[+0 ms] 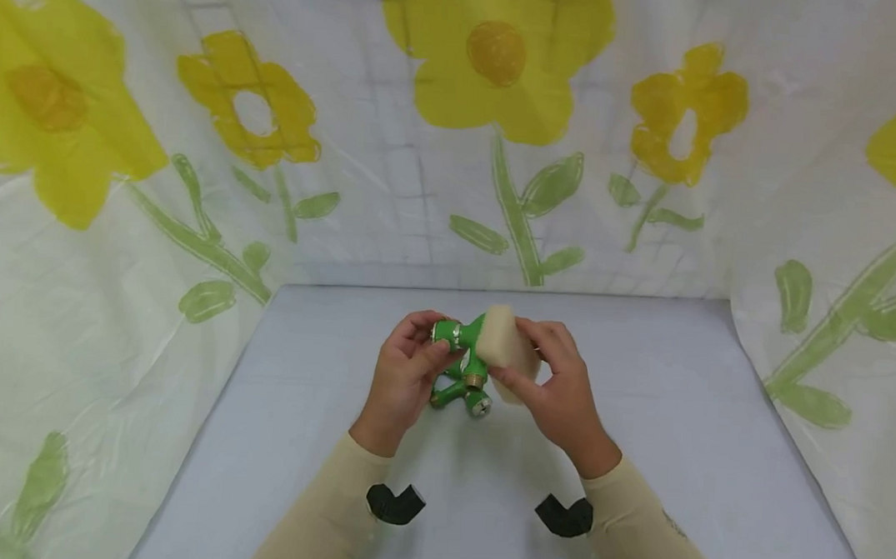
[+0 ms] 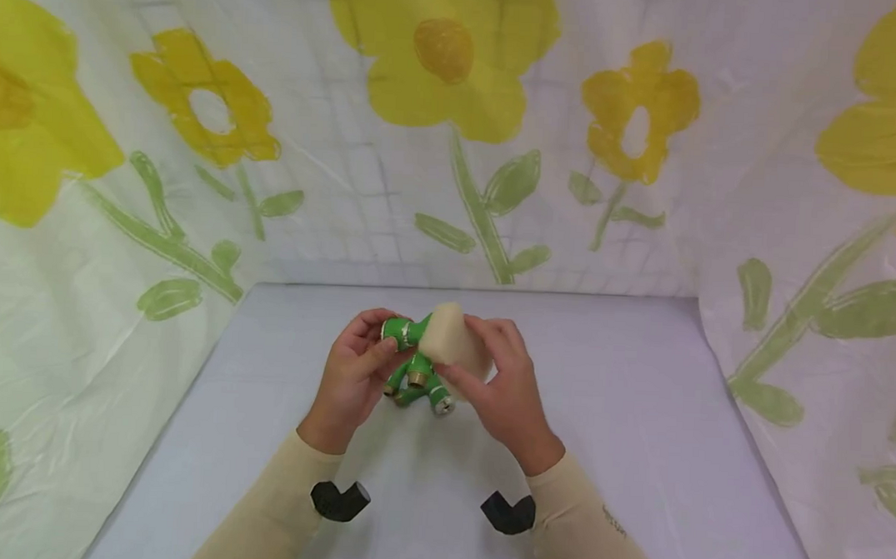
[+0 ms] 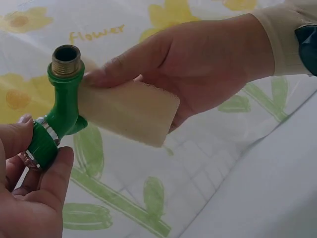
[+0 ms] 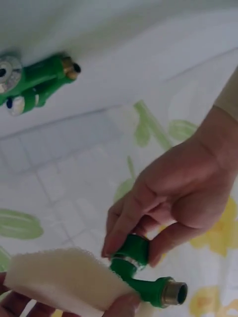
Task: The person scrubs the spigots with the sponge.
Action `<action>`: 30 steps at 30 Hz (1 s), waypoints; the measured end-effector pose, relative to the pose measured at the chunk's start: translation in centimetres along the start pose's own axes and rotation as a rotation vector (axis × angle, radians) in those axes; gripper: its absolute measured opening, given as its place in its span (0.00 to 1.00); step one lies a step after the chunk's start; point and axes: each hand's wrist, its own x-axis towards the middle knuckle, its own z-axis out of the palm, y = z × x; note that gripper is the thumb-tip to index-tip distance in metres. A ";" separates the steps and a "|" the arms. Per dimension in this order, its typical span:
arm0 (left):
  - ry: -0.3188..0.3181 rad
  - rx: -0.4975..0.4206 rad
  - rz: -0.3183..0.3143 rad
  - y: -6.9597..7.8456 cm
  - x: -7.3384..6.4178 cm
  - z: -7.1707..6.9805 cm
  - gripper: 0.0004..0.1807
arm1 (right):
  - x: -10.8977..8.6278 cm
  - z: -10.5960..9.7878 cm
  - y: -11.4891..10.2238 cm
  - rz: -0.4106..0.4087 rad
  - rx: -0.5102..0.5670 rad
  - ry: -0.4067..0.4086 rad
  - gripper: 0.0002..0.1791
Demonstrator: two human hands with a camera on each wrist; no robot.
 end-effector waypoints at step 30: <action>0.054 -0.053 -0.062 -0.7 -0.2 0.0 0.14 | 0.3 -0.1 -0.1 -0.030 0.064 -0.058 0.35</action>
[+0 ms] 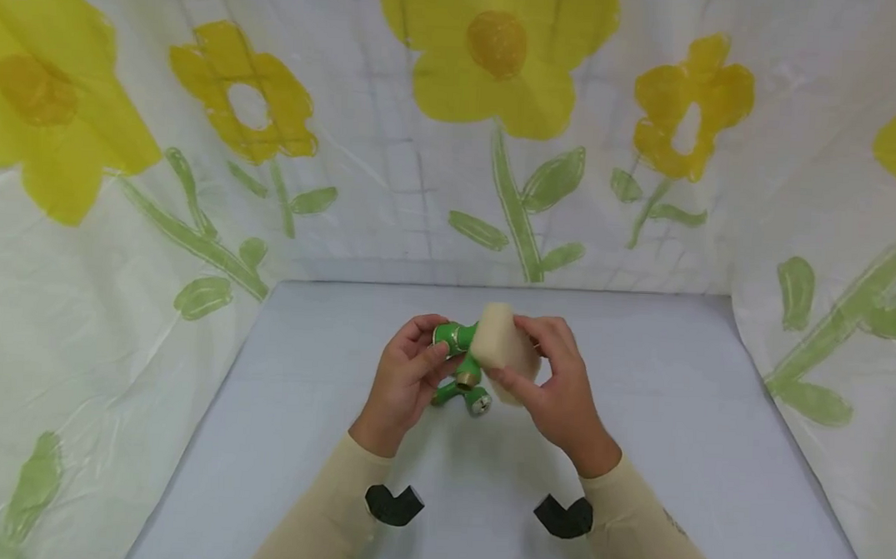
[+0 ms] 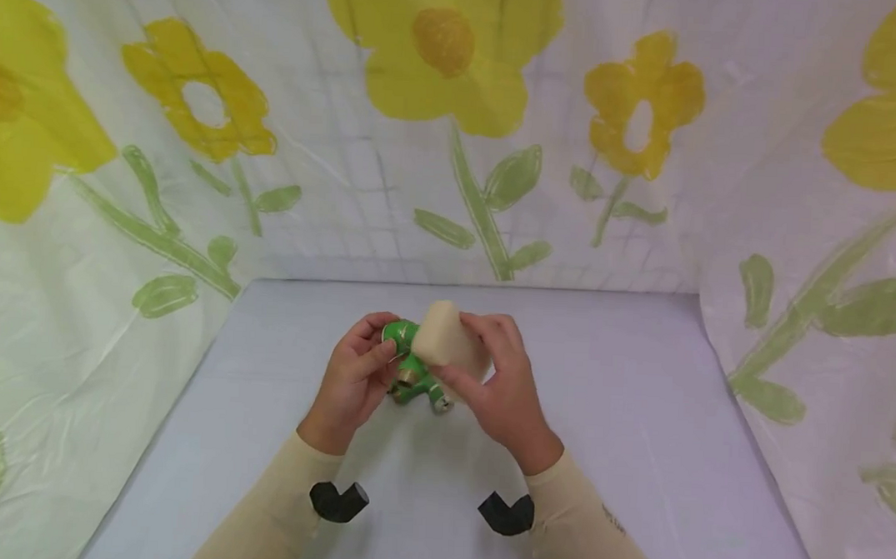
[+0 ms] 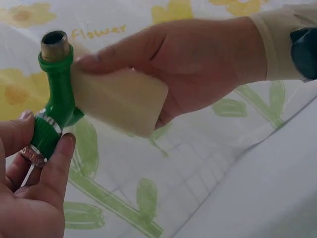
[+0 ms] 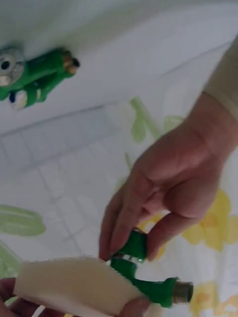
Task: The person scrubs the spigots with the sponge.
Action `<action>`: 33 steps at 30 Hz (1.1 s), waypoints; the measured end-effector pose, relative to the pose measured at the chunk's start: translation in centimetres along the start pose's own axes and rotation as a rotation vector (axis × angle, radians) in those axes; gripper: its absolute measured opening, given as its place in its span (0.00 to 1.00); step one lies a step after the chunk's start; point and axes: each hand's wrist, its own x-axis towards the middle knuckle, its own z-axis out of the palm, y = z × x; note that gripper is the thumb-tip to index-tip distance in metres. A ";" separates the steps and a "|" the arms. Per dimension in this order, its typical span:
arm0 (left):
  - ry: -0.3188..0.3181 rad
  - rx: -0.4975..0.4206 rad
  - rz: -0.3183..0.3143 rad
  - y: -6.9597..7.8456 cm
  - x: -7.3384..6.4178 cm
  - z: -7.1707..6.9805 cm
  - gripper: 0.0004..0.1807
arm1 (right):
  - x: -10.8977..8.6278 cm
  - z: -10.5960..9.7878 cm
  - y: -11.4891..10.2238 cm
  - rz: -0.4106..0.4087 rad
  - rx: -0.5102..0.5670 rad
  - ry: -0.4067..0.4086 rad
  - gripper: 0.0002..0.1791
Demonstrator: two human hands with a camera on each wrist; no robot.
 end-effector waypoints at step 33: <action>0.041 -0.028 -0.035 -0.9 -0.2 0.2 0.21 | 0.1 0.7 0.9 0.065 -0.072 0.127 0.34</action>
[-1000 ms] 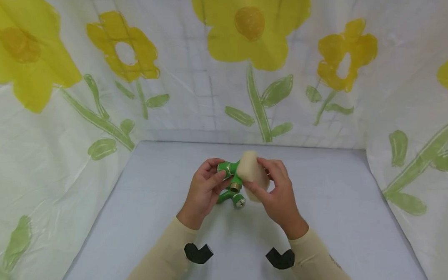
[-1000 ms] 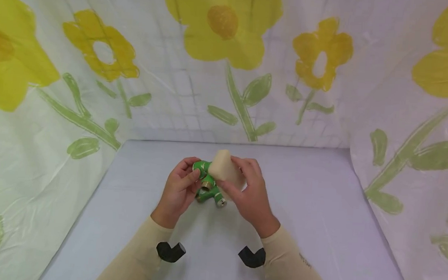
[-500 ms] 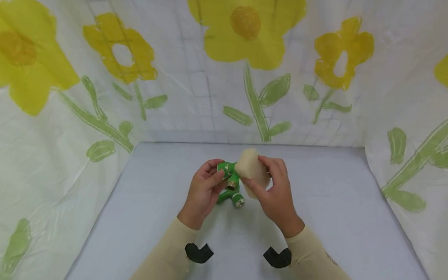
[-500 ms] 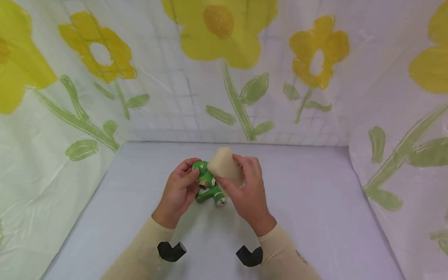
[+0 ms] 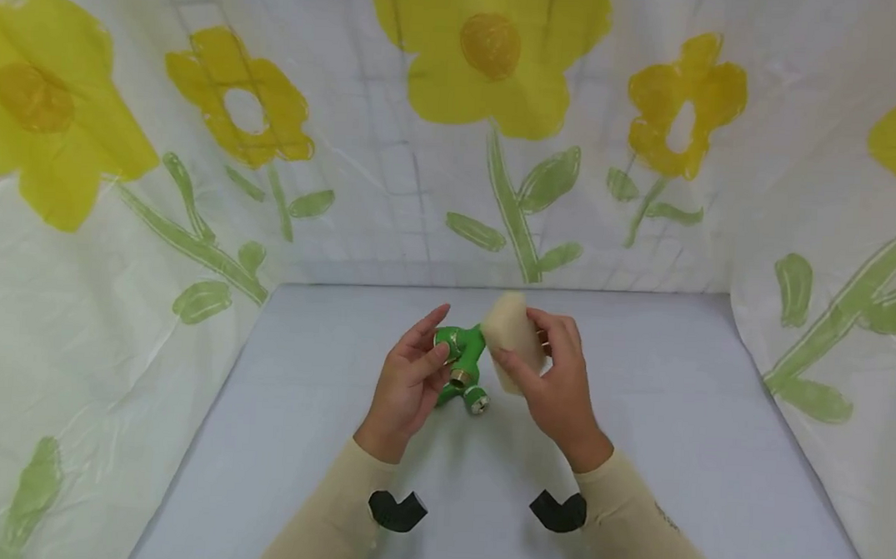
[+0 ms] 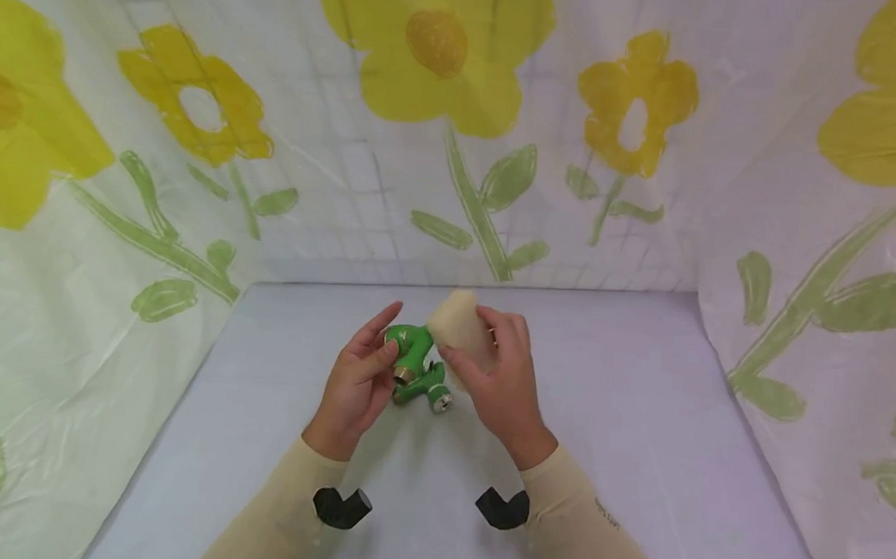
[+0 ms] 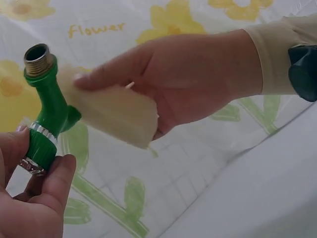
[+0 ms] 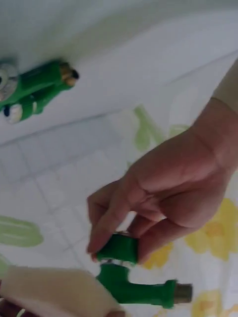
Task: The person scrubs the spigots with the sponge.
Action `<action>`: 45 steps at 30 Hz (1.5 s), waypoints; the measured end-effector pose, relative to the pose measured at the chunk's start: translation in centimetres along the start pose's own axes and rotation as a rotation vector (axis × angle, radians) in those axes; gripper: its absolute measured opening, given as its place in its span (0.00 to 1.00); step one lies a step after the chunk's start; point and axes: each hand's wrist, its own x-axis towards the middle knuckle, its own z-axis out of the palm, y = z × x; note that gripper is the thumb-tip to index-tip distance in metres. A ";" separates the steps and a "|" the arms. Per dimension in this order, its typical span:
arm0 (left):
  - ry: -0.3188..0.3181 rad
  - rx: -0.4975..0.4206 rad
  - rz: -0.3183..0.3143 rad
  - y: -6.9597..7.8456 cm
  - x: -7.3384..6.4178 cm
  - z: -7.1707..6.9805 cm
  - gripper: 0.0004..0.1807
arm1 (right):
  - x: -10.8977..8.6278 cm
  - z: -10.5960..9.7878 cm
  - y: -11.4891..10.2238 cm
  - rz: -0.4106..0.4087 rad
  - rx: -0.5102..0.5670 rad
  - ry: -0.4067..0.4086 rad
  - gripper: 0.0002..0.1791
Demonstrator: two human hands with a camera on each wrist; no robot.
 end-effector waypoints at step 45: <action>-0.147 0.054 -0.048 -0.8 -0.9 0.8 0.11 | -0.2 1.3 -0.6 -0.236 -0.127 0.072 0.35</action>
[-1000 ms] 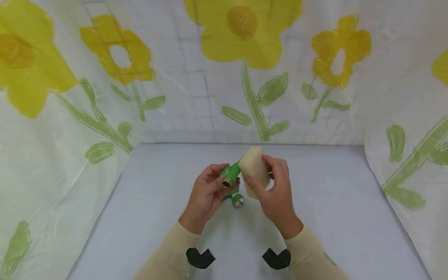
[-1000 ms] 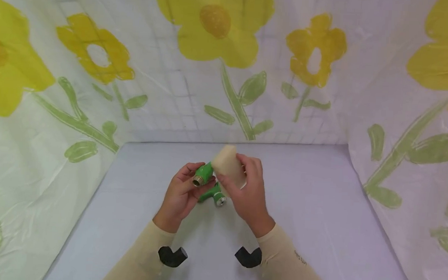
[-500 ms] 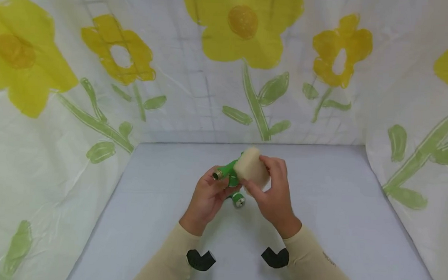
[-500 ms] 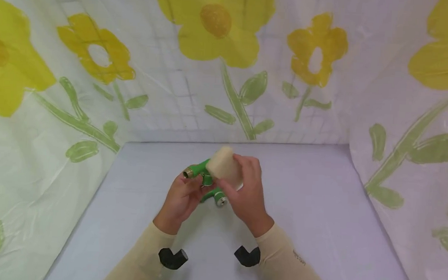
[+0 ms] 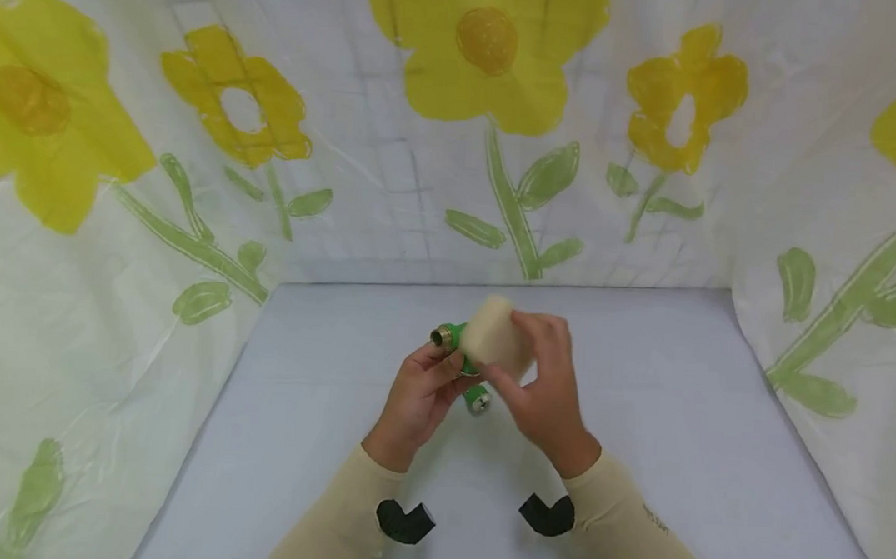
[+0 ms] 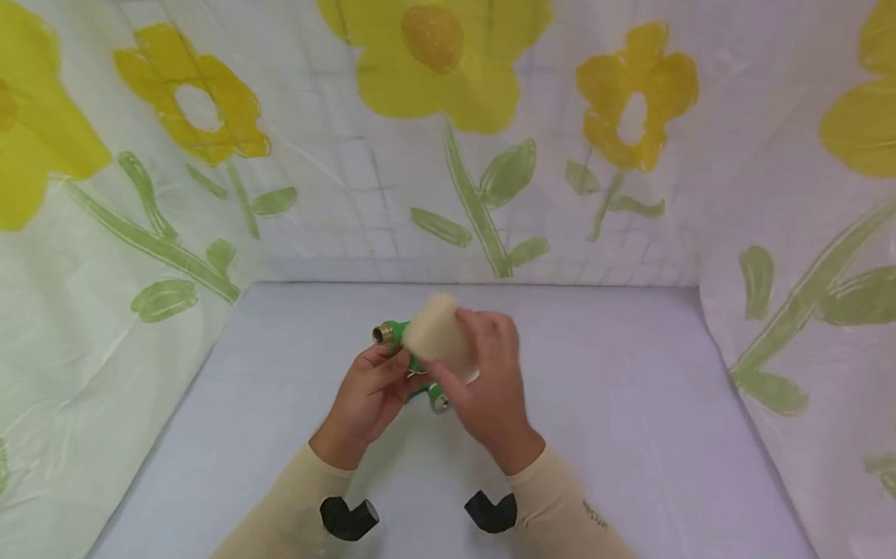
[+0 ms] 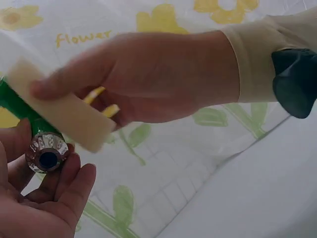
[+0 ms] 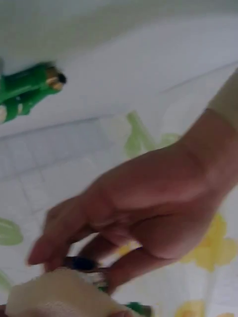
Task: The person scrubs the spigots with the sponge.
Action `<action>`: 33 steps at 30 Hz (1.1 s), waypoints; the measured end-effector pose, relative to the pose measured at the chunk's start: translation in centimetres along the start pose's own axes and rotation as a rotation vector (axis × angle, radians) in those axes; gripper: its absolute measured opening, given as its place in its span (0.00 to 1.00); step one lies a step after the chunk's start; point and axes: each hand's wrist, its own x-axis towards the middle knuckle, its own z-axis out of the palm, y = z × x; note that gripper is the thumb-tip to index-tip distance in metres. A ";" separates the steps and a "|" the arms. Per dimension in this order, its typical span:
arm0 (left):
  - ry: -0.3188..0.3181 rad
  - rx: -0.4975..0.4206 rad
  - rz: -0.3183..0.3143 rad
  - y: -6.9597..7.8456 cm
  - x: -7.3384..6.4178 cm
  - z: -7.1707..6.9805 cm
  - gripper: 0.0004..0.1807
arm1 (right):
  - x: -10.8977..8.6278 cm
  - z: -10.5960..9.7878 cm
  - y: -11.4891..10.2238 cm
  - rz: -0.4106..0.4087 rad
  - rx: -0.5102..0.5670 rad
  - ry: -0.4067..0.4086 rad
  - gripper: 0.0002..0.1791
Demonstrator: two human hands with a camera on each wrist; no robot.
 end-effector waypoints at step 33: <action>0.070 0.035 -0.090 0.2 0.2 -0.3 0.09 | -0.3 -0.1 1.6 -0.078 -0.018 -0.095 0.35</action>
